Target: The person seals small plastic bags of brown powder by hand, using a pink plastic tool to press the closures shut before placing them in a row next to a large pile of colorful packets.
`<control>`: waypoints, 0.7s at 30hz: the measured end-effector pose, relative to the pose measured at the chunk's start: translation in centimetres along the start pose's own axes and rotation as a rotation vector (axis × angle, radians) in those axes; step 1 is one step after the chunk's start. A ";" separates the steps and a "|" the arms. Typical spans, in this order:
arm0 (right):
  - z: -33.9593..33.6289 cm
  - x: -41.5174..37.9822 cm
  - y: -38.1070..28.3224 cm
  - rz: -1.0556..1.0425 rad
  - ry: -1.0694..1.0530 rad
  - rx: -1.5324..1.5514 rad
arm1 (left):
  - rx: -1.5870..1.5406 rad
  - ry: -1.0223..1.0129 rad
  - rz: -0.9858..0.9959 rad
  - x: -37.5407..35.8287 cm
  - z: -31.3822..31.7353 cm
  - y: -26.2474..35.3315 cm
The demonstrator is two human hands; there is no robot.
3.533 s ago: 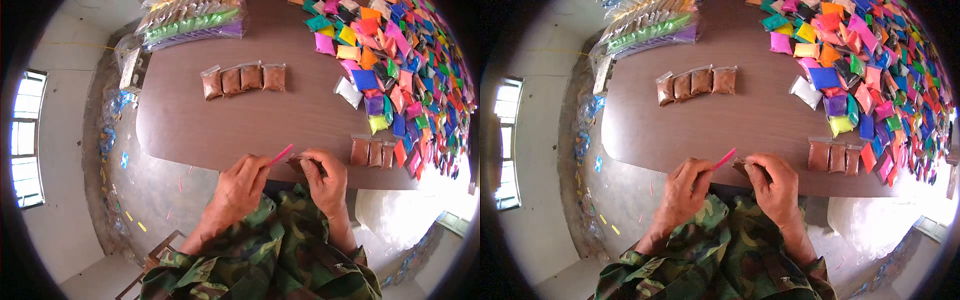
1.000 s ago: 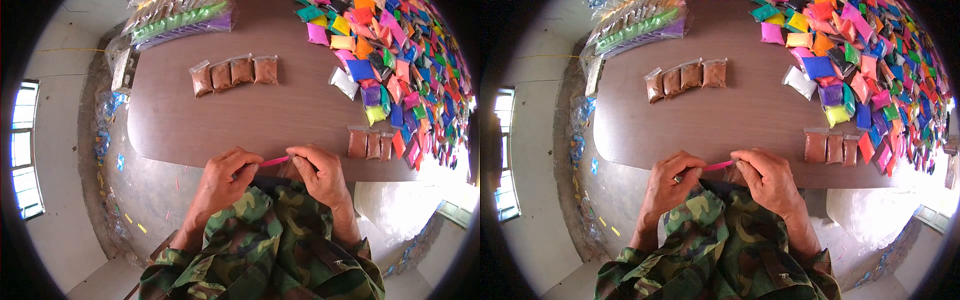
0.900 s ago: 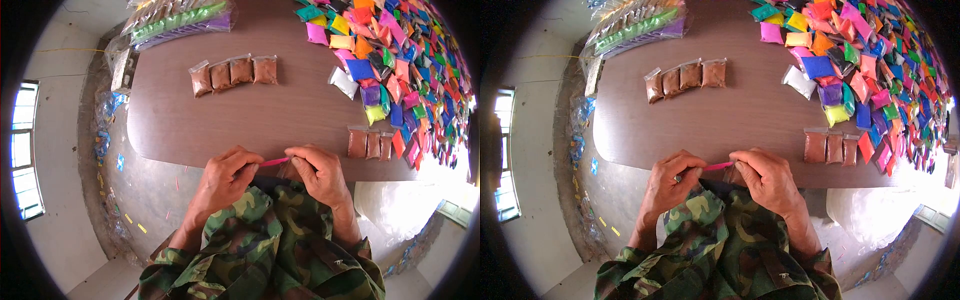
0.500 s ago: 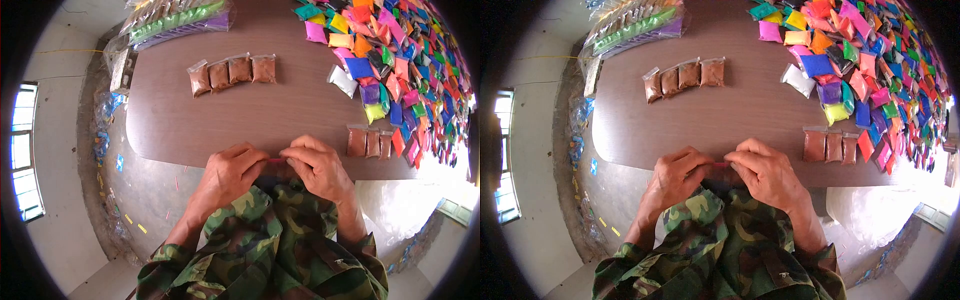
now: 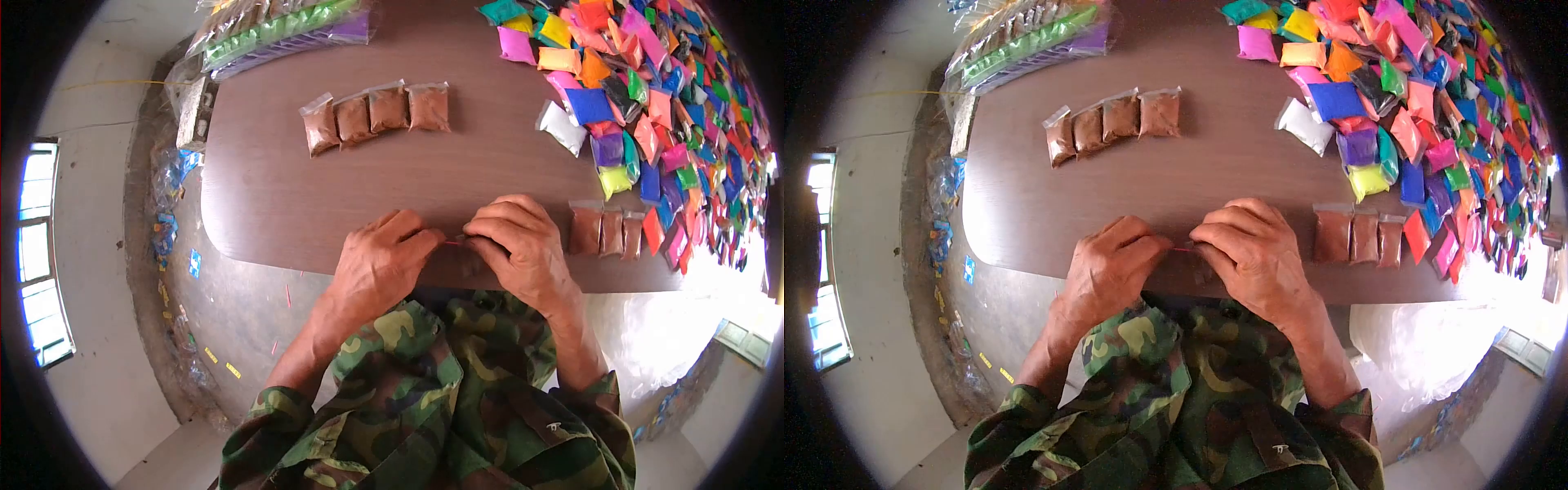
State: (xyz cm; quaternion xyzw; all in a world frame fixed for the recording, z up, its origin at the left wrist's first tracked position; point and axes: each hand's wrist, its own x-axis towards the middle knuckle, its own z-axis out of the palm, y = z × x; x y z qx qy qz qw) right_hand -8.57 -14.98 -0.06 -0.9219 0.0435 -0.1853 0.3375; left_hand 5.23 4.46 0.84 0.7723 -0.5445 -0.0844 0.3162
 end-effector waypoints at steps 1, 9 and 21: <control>0.2 -0.1 -0.1 0.000 0.013 0.002 | -0.003 -0.014 0.000 0.1 0.0 0.0; 0.8 -0.7 0.1 -0.004 0.056 -0.004 | -0.011 -0.086 0.013 0.8 -0.4 0.2; 1.0 -0.9 0.3 -0.032 0.070 -0.012 | 0.028 -0.220 0.099 1.3 -0.7 -0.2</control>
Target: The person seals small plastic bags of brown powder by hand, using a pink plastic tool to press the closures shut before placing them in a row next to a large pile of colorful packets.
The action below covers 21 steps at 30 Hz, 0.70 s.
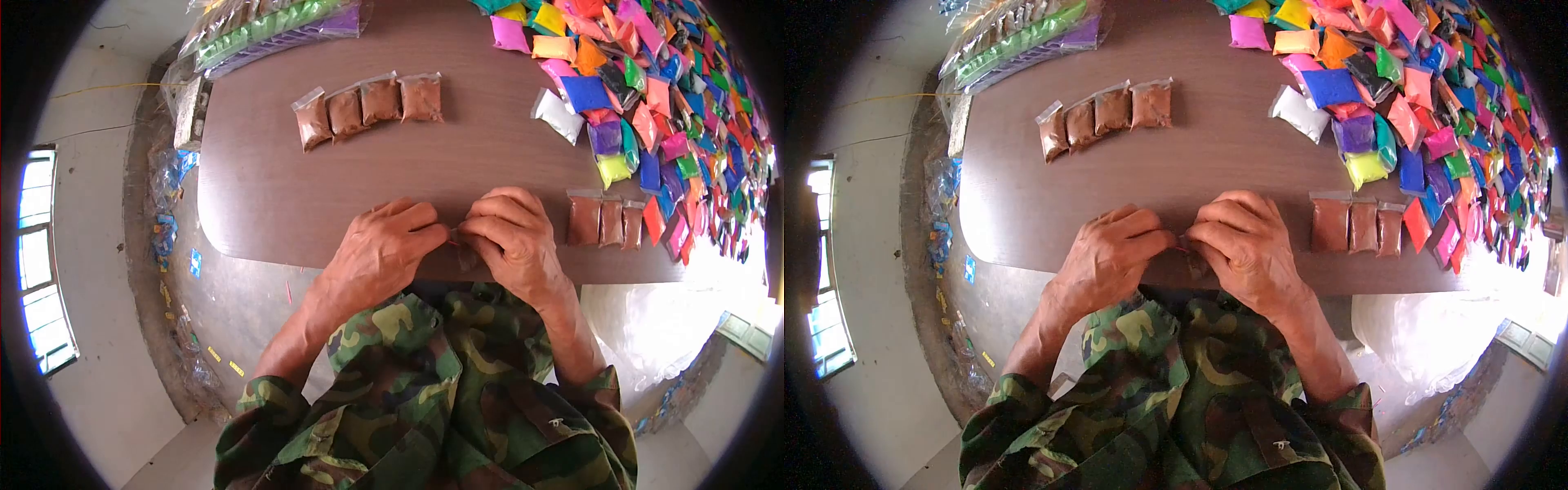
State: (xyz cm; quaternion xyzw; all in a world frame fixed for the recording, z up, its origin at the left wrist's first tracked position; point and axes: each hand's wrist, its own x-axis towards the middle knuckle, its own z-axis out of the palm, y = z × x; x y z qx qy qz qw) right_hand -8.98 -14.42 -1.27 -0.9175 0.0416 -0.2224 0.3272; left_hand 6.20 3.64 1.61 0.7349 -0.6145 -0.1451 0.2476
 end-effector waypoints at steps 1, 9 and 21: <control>0.0 0.0 0.0 -0.005 0.000 0.000 | -0.008 0.002 0.007 0.1 0.0 0.0; 0.0 -0.1 0.1 -0.011 -0.005 -0.007 | -0.051 0.007 0.048 0.5 0.0 0.2; 0.0 0.0 0.1 -0.023 0.012 0.007 | -0.102 -0.056 0.092 0.6 0.6 0.7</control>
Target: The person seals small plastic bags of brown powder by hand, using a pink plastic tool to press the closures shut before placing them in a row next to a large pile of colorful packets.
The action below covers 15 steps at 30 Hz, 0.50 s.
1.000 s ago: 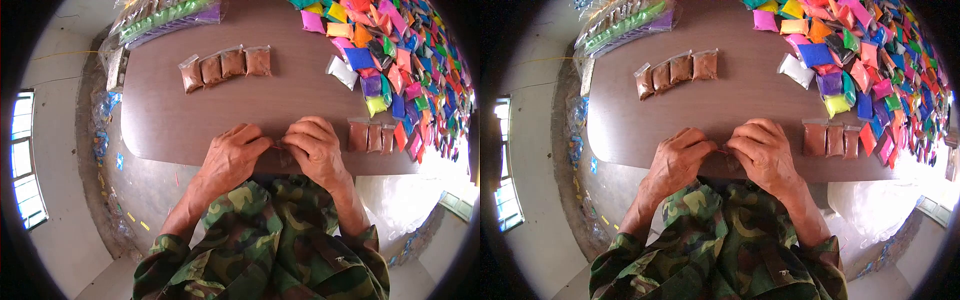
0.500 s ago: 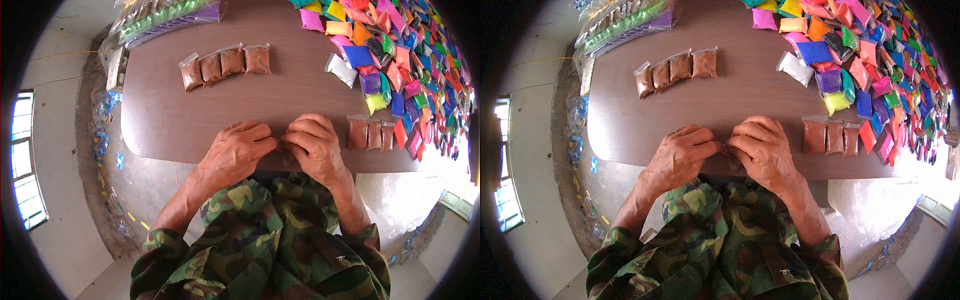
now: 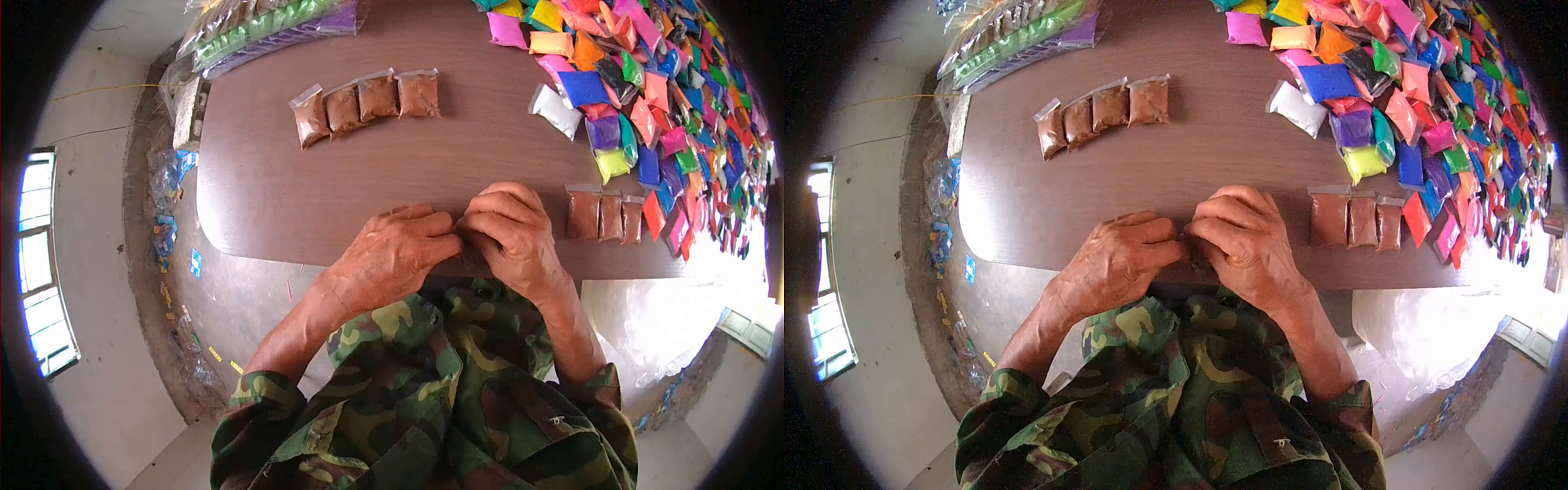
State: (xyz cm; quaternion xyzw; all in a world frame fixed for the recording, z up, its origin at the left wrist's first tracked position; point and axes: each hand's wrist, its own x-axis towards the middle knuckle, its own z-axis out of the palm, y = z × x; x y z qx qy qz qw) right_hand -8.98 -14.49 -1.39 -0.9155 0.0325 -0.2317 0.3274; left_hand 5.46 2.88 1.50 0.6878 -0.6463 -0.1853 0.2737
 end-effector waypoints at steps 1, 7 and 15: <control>0.1 0.0 0.1 -0.005 0.007 0.000 | -0.004 -0.001 -0.010 -0.1 -0.1 0.1; 0.2 -0.1 0.2 -0.024 0.034 0.009 | -0.092 0.005 -0.110 -2.3 -0.8 0.7; 0.3 0.1 -0.2 0.014 0.047 -0.022 | -0.338 0.347 -0.525 -7.2 -1.5 0.4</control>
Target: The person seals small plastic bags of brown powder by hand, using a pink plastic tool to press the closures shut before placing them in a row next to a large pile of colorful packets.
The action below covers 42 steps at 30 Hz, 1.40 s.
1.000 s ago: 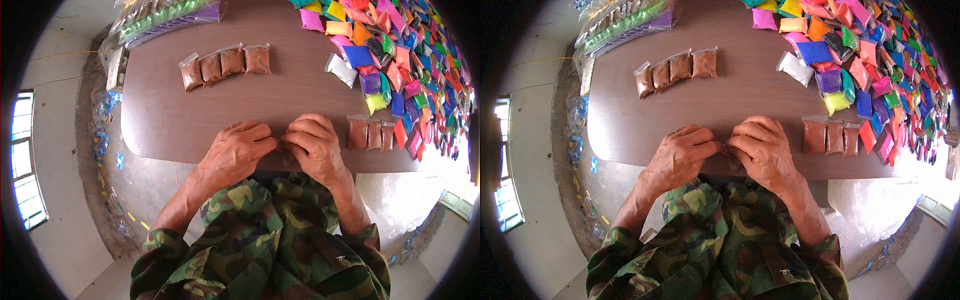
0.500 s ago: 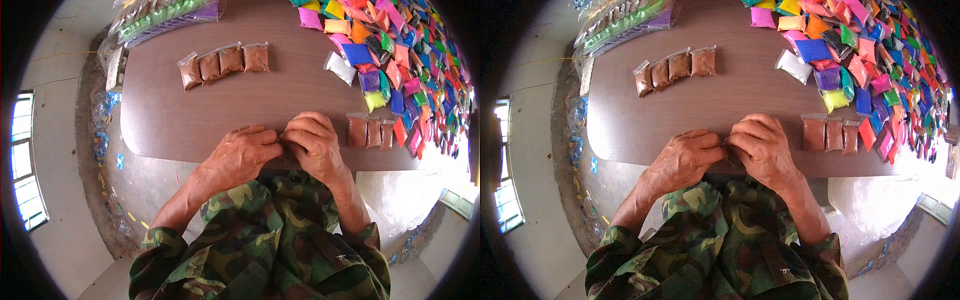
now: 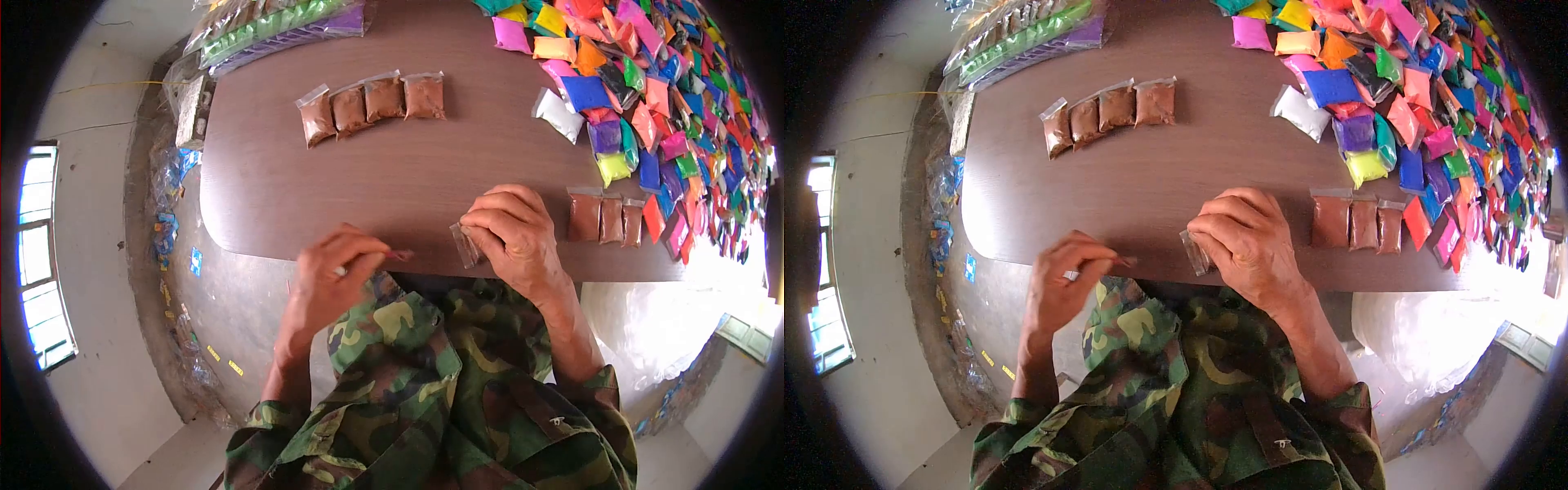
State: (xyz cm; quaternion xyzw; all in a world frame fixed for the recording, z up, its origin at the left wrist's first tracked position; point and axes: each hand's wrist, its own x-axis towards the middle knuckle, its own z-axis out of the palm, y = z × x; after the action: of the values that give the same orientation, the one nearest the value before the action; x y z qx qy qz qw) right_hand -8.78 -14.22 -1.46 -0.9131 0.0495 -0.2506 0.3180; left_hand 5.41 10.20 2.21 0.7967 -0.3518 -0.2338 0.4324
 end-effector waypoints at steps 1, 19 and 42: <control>0.1 0.0 0.0 0.005 0.006 -0.009 | 0.019 0.068 0.039 -0.6 -0.6 -1.7; 0.0 0.4 -0.8 0.031 0.010 0.004 | -0.642 1.098 -0.257 -10.7 -12.5 -27.2; 0.5 -1.0 0.8 -0.020 -0.109 -0.152 | -0.838 1.054 -0.694 -4.3 -1.4 -32.5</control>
State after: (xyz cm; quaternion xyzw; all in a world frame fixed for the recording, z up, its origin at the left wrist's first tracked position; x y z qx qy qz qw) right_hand -9.37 -14.31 -2.68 -0.9473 0.0416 -0.1992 0.2473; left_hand 15.23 26.53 -24.49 0.6372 0.2907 -0.0590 0.7114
